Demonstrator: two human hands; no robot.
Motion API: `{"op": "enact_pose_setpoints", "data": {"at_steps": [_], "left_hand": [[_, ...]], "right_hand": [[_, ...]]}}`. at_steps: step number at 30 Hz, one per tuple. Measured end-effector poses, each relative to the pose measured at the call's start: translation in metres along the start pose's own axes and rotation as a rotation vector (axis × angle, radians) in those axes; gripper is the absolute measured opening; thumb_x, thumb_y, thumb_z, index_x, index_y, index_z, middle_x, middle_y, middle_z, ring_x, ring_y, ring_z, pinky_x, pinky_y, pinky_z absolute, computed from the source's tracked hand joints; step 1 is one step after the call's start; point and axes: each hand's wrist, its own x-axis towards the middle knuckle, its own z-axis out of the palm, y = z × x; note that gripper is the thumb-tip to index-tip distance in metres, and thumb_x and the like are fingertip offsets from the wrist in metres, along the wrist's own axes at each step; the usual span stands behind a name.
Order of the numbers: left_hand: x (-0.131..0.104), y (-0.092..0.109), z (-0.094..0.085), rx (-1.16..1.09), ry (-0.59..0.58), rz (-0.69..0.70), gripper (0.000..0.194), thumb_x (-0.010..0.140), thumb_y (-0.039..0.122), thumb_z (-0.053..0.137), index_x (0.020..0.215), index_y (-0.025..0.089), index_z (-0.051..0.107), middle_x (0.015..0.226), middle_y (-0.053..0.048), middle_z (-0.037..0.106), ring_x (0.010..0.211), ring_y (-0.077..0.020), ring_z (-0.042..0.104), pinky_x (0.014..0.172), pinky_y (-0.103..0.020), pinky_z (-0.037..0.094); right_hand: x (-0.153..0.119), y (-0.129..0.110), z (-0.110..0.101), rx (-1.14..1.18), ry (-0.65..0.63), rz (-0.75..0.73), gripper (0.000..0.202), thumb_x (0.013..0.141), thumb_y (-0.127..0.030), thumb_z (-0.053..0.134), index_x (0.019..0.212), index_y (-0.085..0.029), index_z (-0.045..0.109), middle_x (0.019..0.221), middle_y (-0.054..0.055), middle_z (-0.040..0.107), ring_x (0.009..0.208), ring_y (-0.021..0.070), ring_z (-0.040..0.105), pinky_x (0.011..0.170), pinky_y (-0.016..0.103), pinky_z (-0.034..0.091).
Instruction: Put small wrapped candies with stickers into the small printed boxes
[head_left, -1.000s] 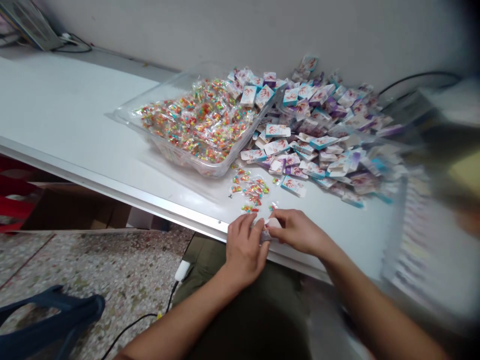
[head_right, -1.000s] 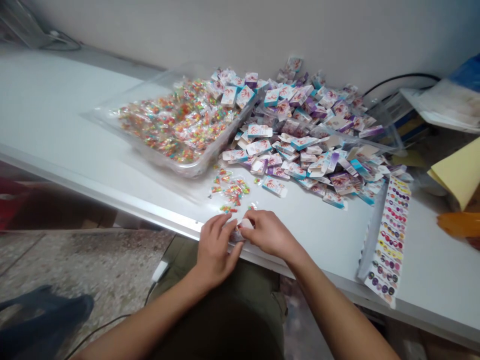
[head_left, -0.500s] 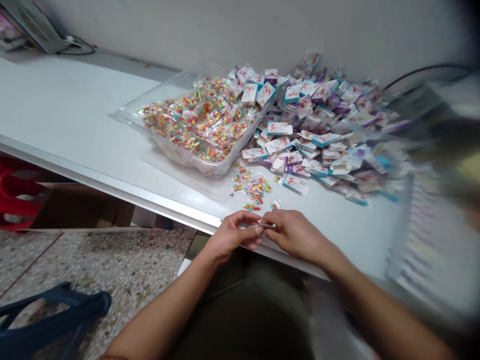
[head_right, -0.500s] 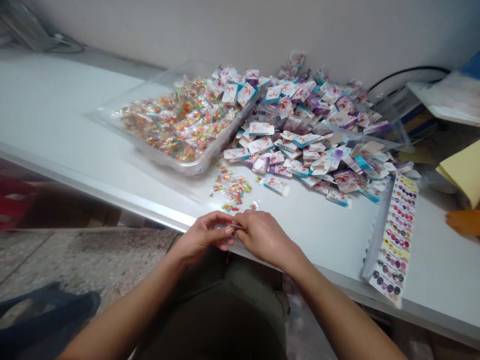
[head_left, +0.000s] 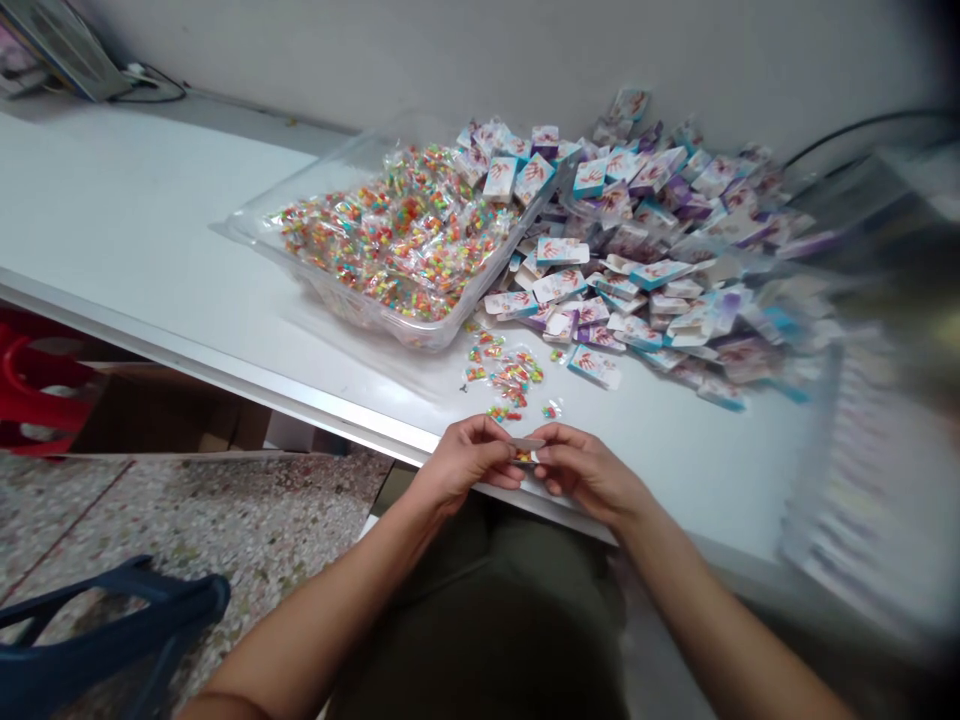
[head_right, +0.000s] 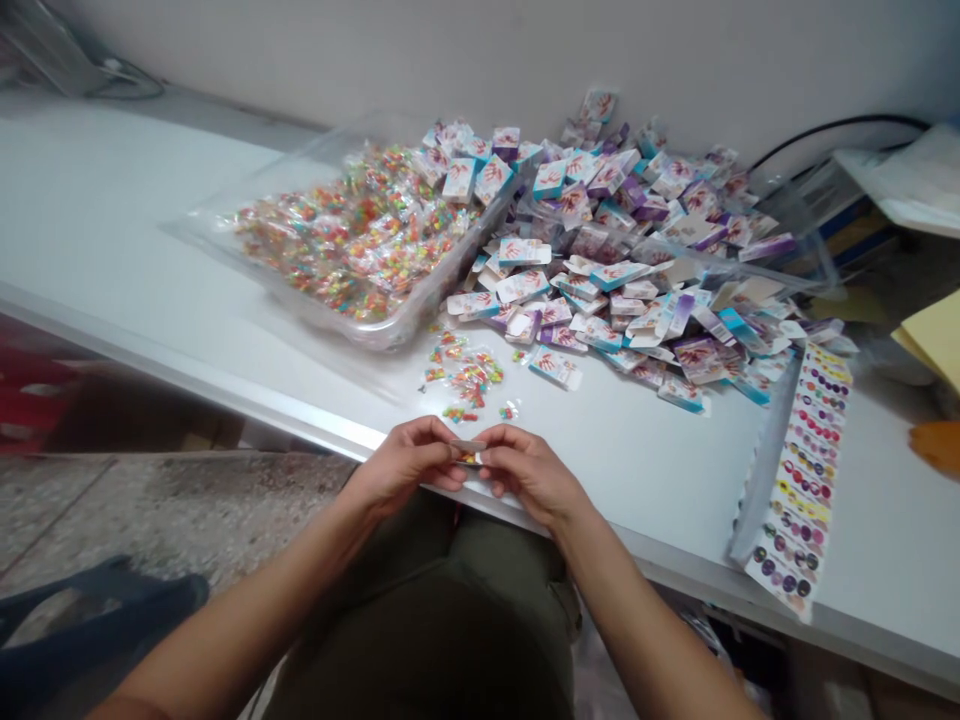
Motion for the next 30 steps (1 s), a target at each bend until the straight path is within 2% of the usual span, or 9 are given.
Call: {"op": "enact_pose_setpoints", "data": {"at_steps": [2,4,6,9,14,18,23,30], "left_hand": [[0.002,0.001,0.002,0.005,0.002,0.007,0.021,0.060,0.016,0.070,0.074,0.016,0.056,0.055,0.002,0.065,0.051,-0.0140,0.066,0.053,-0.025,0.056],[0.004,0.002,0.003,-0.001,0.004,0.013,0.021,0.059,0.016,0.070,0.075,0.016,0.056,0.057,0.001,0.066,0.050,-0.0141,0.066,0.051,-0.024,0.055],[0.006,0.002,0.003,-0.004,0.004,0.012,0.021,0.059,0.016,0.069,0.076,0.015,0.056,0.058,0.000,0.067,0.050,-0.0141,0.066,0.051,-0.024,0.055],[0.007,0.002,0.001,0.002,-0.005,0.006,0.021,0.061,0.017,0.069,0.077,0.015,0.056,0.058,0.000,0.068,0.051,-0.0146,0.067,0.053,-0.024,0.056],[0.004,0.001,-0.006,-0.016,-0.050,0.000,0.025,0.066,0.025,0.072,0.083,0.014,0.059,0.062,-0.004,0.071,0.059,-0.0166,0.071,0.062,-0.026,0.058],[0.003,0.000,-0.009,-0.086,-0.091,0.009,0.032,0.066,0.031,0.076,0.087,0.012,0.062,0.067,-0.007,0.073,0.063,-0.0176,0.072,0.065,-0.027,0.059],[0.003,-0.004,-0.008,-0.151,-0.071,0.008,0.037,0.062,0.032,0.086,0.082,0.011,0.063,0.070,-0.006,0.072,0.065,-0.0165,0.072,0.068,-0.026,0.060],[0.001,-0.009,-0.006,-0.185,-0.046,0.059,0.039,0.061,0.029,0.087,0.086,0.010,0.066,0.075,-0.005,0.072,0.070,-0.0170,0.072,0.071,-0.027,0.060]], "right_hand": [[-0.003,0.000,0.005,-0.159,0.079,-0.149,0.021,0.069,-0.022,0.068,0.090,-0.020,0.071,0.076,0.000,0.066,0.061,0.0114,0.058,0.052,0.023,0.045],[-0.006,-0.002,0.009,-0.385,0.134,-0.378,0.025,0.075,-0.020,0.064,0.098,-0.023,0.074,0.090,0.003,0.071,0.077,0.0150,0.064,0.069,0.029,0.051],[-0.009,-0.003,0.011,-0.538,0.142,-0.547,0.021,0.082,-0.023,0.061,0.097,-0.024,0.076,0.099,0.004,0.073,0.092,0.0180,0.066,0.083,0.033,0.051],[-0.011,-0.002,0.010,-0.615,0.176,-0.583,0.021,0.089,-0.030,0.057,0.094,-0.023,0.076,0.099,0.005,0.074,0.094,0.0188,0.068,0.084,0.034,0.053],[-0.011,0.000,0.008,-0.749,0.226,-0.602,0.021,0.089,-0.028,0.059,0.102,-0.023,0.075,0.100,0.003,0.076,0.088,0.0183,0.071,0.082,0.033,0.057],[-0.012,0.000,0.007,-0.966,0.232,-0.779,0.023,0.091,-0.020,0.054,0.105,-0.019,0.073,0.102,0.006,0.076,0.093,0.0189,0.072,0.085,0.033,0.058],[-0.013,0.001,0.000,-1.173,0.117,-1.002,0.027,0.092,-0.013,0.051,0.114,-0.016,0.067,0.110,0.009,0.073,0.098,0.0184,0.070,0.087,0.032,0.058],[-0.010,0.008,-0.012,-1.321,0.024,-1.126,0.042,0.089,-0.009,0.053,0.130,-0.014,0.057,0.121,0.015,0.068,0.102,0.0229,0.068,0.084,0.038,0.059]]}}
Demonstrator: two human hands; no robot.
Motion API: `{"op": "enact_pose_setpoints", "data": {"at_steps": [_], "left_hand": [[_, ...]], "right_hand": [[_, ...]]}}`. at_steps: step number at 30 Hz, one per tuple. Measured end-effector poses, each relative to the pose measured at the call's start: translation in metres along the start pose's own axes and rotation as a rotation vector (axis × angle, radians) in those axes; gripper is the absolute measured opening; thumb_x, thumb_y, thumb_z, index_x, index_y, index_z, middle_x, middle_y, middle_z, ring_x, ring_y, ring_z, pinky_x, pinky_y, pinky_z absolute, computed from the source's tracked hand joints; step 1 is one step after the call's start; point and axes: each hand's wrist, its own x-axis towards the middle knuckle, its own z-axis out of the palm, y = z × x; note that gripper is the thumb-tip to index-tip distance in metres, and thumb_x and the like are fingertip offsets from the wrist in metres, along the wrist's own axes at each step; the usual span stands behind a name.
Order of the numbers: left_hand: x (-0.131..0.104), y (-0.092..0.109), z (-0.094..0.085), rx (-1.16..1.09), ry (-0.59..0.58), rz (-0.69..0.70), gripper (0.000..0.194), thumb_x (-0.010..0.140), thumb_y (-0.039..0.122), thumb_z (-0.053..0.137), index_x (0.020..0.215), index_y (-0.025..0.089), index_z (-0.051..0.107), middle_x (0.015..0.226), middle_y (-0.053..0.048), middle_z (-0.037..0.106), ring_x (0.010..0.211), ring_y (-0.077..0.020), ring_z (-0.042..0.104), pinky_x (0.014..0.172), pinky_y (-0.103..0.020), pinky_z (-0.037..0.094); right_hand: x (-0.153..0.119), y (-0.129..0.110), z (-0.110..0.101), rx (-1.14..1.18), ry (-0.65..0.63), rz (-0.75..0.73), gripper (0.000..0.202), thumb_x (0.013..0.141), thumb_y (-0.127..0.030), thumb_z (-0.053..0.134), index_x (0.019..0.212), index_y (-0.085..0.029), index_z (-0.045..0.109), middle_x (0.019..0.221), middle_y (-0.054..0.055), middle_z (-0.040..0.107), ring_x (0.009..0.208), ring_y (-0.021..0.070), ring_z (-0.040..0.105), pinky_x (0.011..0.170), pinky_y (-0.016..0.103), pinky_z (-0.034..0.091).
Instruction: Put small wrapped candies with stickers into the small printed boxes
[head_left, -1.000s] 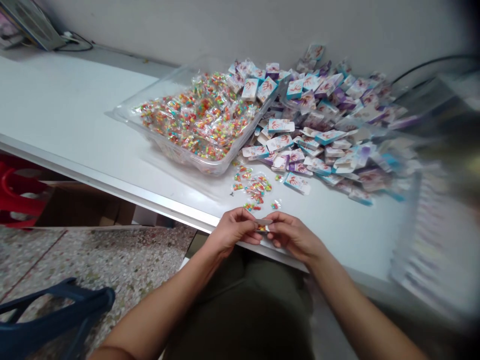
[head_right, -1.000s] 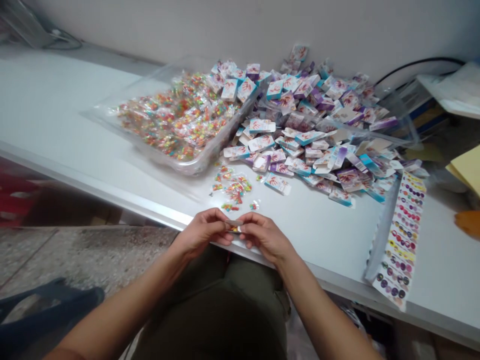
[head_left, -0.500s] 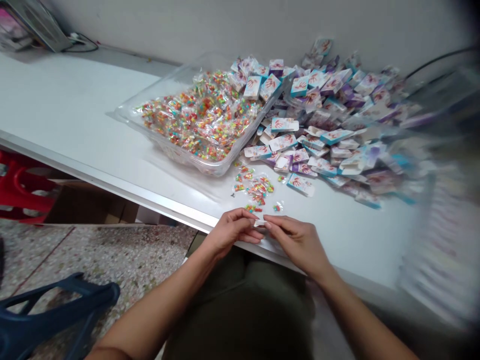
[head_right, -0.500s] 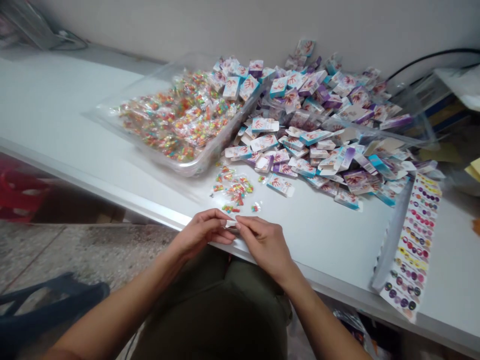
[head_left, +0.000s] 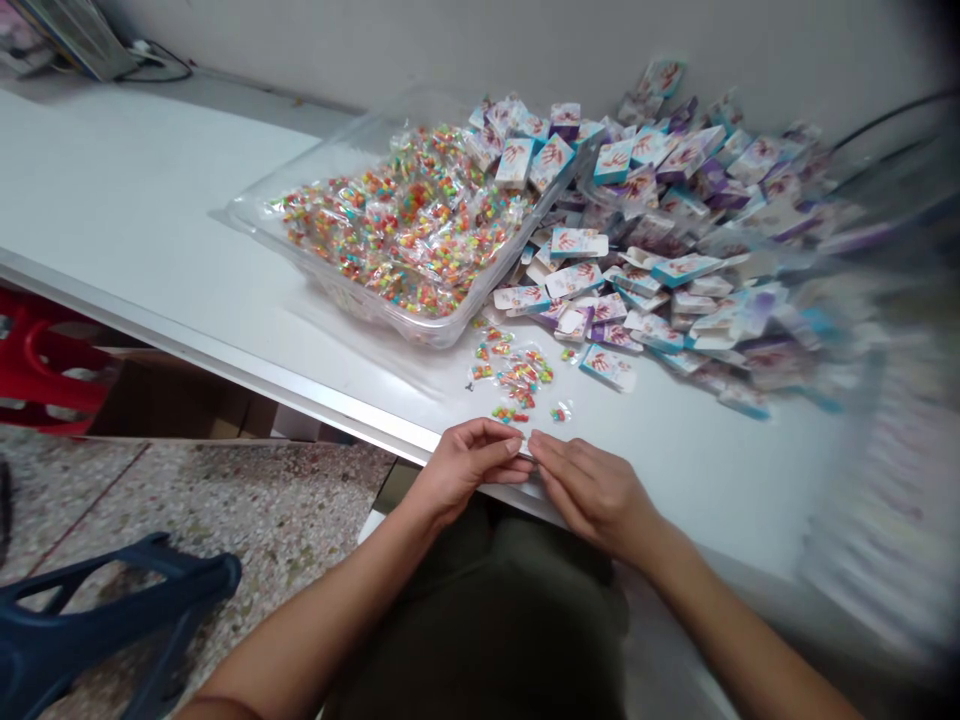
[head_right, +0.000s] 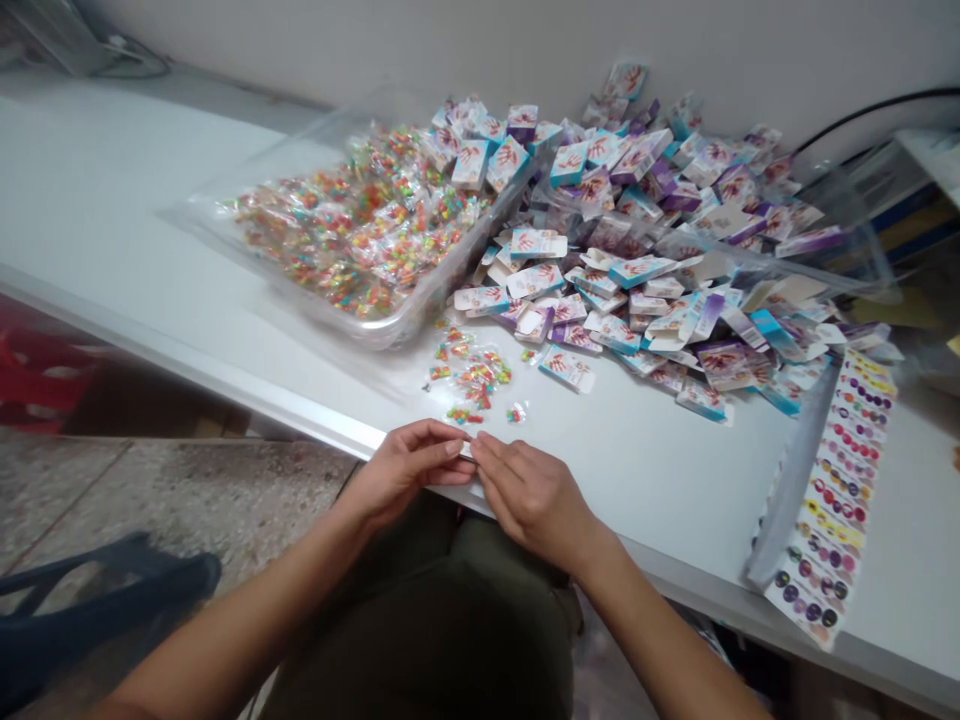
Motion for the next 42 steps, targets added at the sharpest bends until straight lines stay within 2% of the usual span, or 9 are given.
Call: {"op": "enact_pose_setpoints", "data": {"at_steps": [10,18,24,27,31,35,37,39,42], "left_hand": [[0.000,-0.010,-0.008,0.165,-0.084,0.120,0.045,0.068,0.036,0.082,0.104,0.014,0.065,0.077,-0.004,0.073,0.074,-0.0167,0.072,0.078,-0.031,0.058],[0.004,-0.020,-0.010,0.273,-0.085,0.217,0.050,0.077,0.036,0.074,0.121,0.016,0.061,0.091,-0.005,0.071,0.077,-0.0164,0.071,0.080,-0.031,0.057],[0.004,-0.039,-0.007,0.843,0.047,0.562,0.058,0.082,0.034,0.068,0.135,0.021,0.051,0.117,-0.011,0.064,0.074,-0.0142,0.064,0.073,-0.030,0.055],[0.005,-0.046,-0.001,1.009,0.156,0.677,0.051,0.087,0.030,0.060,0.136,0.021,0.049,0.124,-0.012,0.062,0.093,-0.0200,0.065,0.087,-0.035,0.052],[0.007,-0.049,0.004,1.055,0.163,0.764,0.046,0.088,0.024,0.055,0.133,0.019,0.050,0.127,-0.013,0.061,0.114,-0.0233,0.059,0.098,-0.036,0.047],[0.008,-0.049,0.002,1.042,0.180,0.723,0.050,0.088,0.027,0.055,0.136,0.019,0.047,0.125,-0.012,0.062,0.105,-0.0226,0.062,0.092,-0.035,0.050],[0.009,-0.050,-0.001,1.044,0.180,0.702,0.049,0.088,0.028,0.055,0.135,0.019,0.047,0.123,-0.012,0.062,0.092,-0.0202,0.064,0.087,-0.034,0.052],[0.009,-0.050,-0.004,1.036,0.159,0.707,0.050,0.088,0.031,0.057,0.135,0.020,0.047,0.124,-0.012,0.061,0.078,-0.0166,0.061,0.082,-0.033,0.052],[0.009,-0.049,-0.008,1.003,0.121,0.744,0.057,0.087,0.036,0.061,0.138,0.020,0.042,0.127,-0.013,0.059,0.068,-0.0124,0.055,0.075,-0.029,0.052]], "right_hand": [[0.002,0.007,-0.003,0.229,-0.021,0.128,0.041,0.092,-0.014,0.048,0.131,-0.024,0.059,0.120,0.008,0.069,0.099,0.0201,0.069,0.084,0.039,0.058],[-0.008,0.009,0.008,0.000,0.002,-0.019,0.056,0.088,-0.006,0.049,0.143,-0.014,0.044,0.136,0.019,0.056,0.114,0.0265,0.062,0.089,0.042,0.056],[-0.002,0.004,0.001,0.034,-0.002,0.071,0.050,0.090,-0.011,0.050,0.139,-0.021,0.049,0.129,0.013,0.062,0.106,0.0245,0.063,0.089,0.044,0.054],[0.004,0.003,-0.004,0.018,0.029,0.097,0.043,0.090,-0.015,0.053,0.132,-0.022,0.056,0.119,0.012,0.067,0.100,0.0241,0.063,0.088,0.044,0.053],[0.007,0.000,0.003,-0.015,0.009,0.127,0.046,0.092,-0.015,0.049,0.136,-0.024,0.054,0.114,0.010,0.069,0.096,0.0231,0.063,0.085,0.041,0.055],[0.002,-0.006,0.018,-0.106,0.028,0.136,0.048,0.092,-0.013,0.047,0.138,-0.024,0.052,0.123,0.013,0.065,0.100,0.0252,0.062,0.083,0.042,0.054],[0.002,-0.008,0.017,-0.030,0.010,0.164,0.047,0.093,-0.013,0.045,0.138,-0.024,0.051,0.123,0.012,0.064,0.104,0.0240,0.061,0.086,0.041,0.054],[0.006,-0.007,0.007,0.086,-0.047,0.239,0.043,0.094,-0.017,0.044,0.136,-0.023,0.053,0.116,0.011,0.067,0.104,0.0222,0.062,0.088,0.040,0.054],[0.019,0.007,-0.030,0.231,-0.240,0.362,0.034,0.093,-0.025,0.049,0.124,-0.023,0.063,0.105,0.009,0.071,0.094,0.0218,0.067,0.083,0.039,0.055]]}}
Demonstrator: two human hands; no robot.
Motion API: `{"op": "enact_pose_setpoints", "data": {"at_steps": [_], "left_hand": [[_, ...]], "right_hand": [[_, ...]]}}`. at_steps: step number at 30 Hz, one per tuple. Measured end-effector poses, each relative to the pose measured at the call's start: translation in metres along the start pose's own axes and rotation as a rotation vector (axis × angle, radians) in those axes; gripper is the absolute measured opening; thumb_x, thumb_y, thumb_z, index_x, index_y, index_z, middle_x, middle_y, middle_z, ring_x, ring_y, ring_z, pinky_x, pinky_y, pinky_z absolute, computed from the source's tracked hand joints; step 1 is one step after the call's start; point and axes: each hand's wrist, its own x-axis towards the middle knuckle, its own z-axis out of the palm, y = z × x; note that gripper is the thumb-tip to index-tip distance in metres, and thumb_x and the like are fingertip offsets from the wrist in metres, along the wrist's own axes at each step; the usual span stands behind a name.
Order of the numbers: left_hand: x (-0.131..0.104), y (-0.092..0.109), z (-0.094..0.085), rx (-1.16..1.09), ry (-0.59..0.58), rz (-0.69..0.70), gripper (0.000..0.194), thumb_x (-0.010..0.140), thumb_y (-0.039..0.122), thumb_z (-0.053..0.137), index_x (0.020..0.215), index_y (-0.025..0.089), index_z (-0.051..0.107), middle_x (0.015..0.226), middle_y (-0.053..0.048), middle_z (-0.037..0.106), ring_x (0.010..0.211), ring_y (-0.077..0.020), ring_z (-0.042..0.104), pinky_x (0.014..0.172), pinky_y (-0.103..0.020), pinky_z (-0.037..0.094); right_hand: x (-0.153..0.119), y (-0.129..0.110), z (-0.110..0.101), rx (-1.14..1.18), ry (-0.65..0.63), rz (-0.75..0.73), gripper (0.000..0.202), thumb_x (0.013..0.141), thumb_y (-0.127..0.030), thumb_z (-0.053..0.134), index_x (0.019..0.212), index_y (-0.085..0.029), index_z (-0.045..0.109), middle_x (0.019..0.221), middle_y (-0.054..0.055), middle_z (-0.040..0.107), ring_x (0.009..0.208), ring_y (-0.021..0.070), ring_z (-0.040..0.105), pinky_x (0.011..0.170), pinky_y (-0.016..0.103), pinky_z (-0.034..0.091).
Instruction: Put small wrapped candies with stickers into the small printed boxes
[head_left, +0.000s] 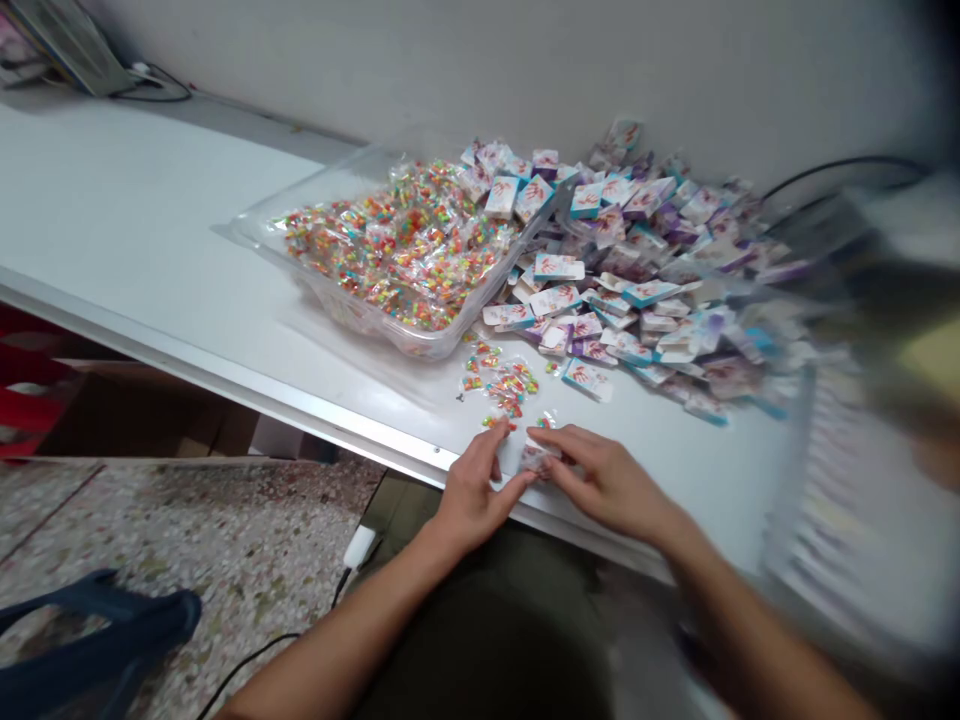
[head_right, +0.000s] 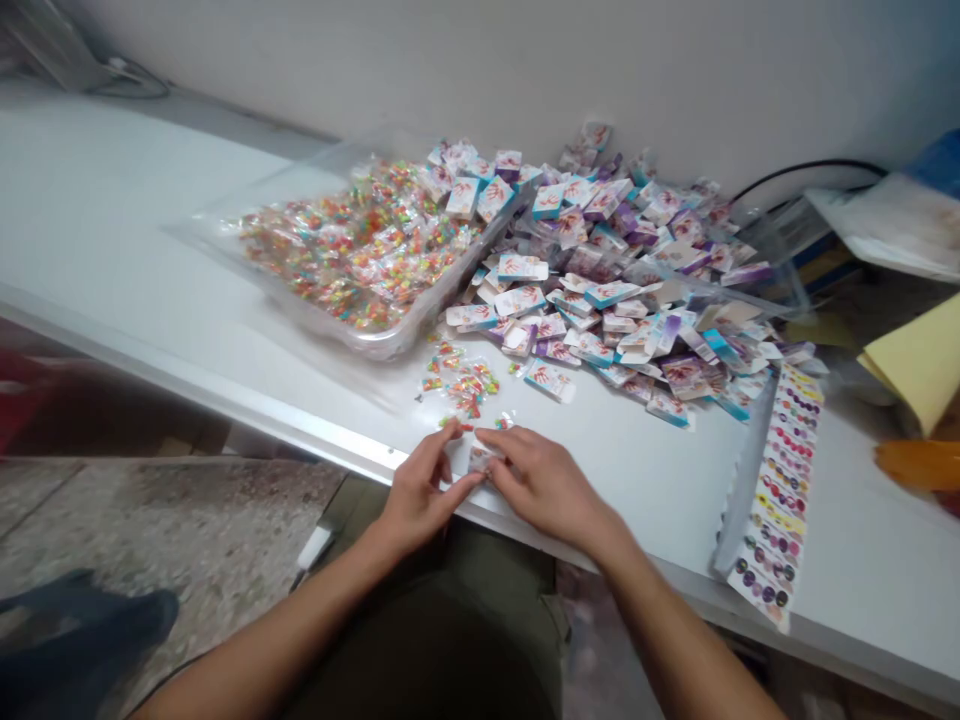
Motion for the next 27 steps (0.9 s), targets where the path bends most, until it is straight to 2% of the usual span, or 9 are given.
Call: {"op": "enact_pose_setpoints", "data": {"at_steps": [2,5,7,9,11,14,20,23,27], "left_hand": [[0.001,0.000,-0.002,-0.004,0.014,0.001,0.053,0.089,0.037,0.059,0.137,0.020,0.043,0.123,-0.012,0.060,0.066,-0.0116,0.053,0.073,-0.028,0.050],[0.002,0.000,-0.003,0.020,0.045,-0.015,0.041,0.092,0.033,0.053,0.131,0.020,0.049,0.112,-0.010,0.063,0.066,-0.0118,0.055,0.072,-0.027,0.049],[0.003,0.001,-0.003,0.031,0.060,-0.010,0.037,0.092,0.031,0.051,0.128,0.019,0.051,0.109,-0.009,0.064,0.066,-0.0121,0.056,0.072,-0.027,0.049],[0.004,0.002,-0.004,0.041,0.061,-0.001,0.033,0.093,0.029,0.050,0.124,0.019,0.054,0.106,-0.009,0.065,0.067,-0.0126,0.057,0.072,-0.027,0.049],[0.004,0.002,-0.004,0.055,0.054,0.004,0.029,0.093,0.028,0.049,0.119,0.019,0.056,0.103,-0.008,0.066,0.069,-0.0135,0.058,0.073,-0.027,0.049],[0.005,0.003,-0.003,0.069,0.037,0.011,0.025,0.093,0.027,0.048,0.115,0.019,0.058,0.102,-0.008,0.066,0.073,-0.0144,0.059,0.076,-0.028,0.049],[0.005,0.004,-0.001,0.102,0.034,0.008,0.023,0.095,0.028,0.047,0.112,0.019,0.058,0.100,-0.007,0.067,0.077,-0.0154,0.062,0.076,-0.028,0.049],[0.004,0.006,-0.004,0.139,0.019,0.024,0.022,0.095,0.027,0.046,0.111,0.019,0.058,0.100,-0.007,0.067,0.080,-0.0161,0.063,0.077,-0.028,0.050],[0.011,0.024,-0.011,0.291,0.010,0.210,0.030,0.093,0.026,0.049,0.121,0.016,0.053,0.116,-0.014,0.064,0.106,-0.0242,0.060,0.092,-0.038,0.049]], "right_hand": [[0.008,0.009,-0.038,0.131,0.023,0.056,0.031,0.091,-0.033,0.053,0.118,-0.026,0.066,0.103,0.006,0.072,0.088,0.0215,0.069,0.081,0.039,0.056],[0.015,0.038,-0.090,0.281,0.567,0.159,0.048,0.096,-0.047,0.036,0.140,-0.030,0.045,0.121,0.008,0.066,0.094,0.0217,0.069,0.080,0.041,0.056],[0.012,0.064,-0.109,0.058,0.727,0.379,0.055,0.097,-0.047,0.024,0.148,-0.026,0.032,0.130,0.010,0.061,0.101,0.0231,0.067,0.079,0.041,0.056],[0.001,0.087,-0.112,-0.215,0.626,0.606,0.054,0.093,-0.047,0.036,0.137,-0.020,0.050,0.116,0.012,0.068,0.100,0.0285,0.067,0.078,0.043,0.054],[-0.015,0.103,-0.103,-0.367,0.494,0.736,0.043,0.084,-0.045,0.052,0.107,-0.013,0.071,0.094,0.017,0.072,0.096,0.0367,0.066,0.079,0.050,0.051],[-0.031,0.111,-0.078,-0.474,0.381,0.784,0.036,0.082,-0.038,0.055,0.091,-0.010,0.075,0.090,0.024,0.071,0.099,0.0425,0.064,0.081,0.056,0.048],[0.004,0.106,-0.036,-0.577,0.223,0.405,0.054,0.094,-0.040,0.043,0.140,-0.014,0.048,0.143,0.015,0.051,0.127,0.0322,0.048,0.101,0.045,0.041],[0.021,0.105,-0.031,-0.586,0.175,0.325,0.053,0.095,-0.039,0.042,0.140,-0.012,0.048,0.135,0.017,0.057,0.120,0.0341,0.052,0.095,0.046,0.044],[0.004,0.077,-0.036,-0.517,0.126,0.204,0.043,0.092,-0.037,0.050,0.128,-0.015,0.057,0.116,0.016,0.065,0.108,0.0318,0.057,0.087,0.043,0.048]]}}
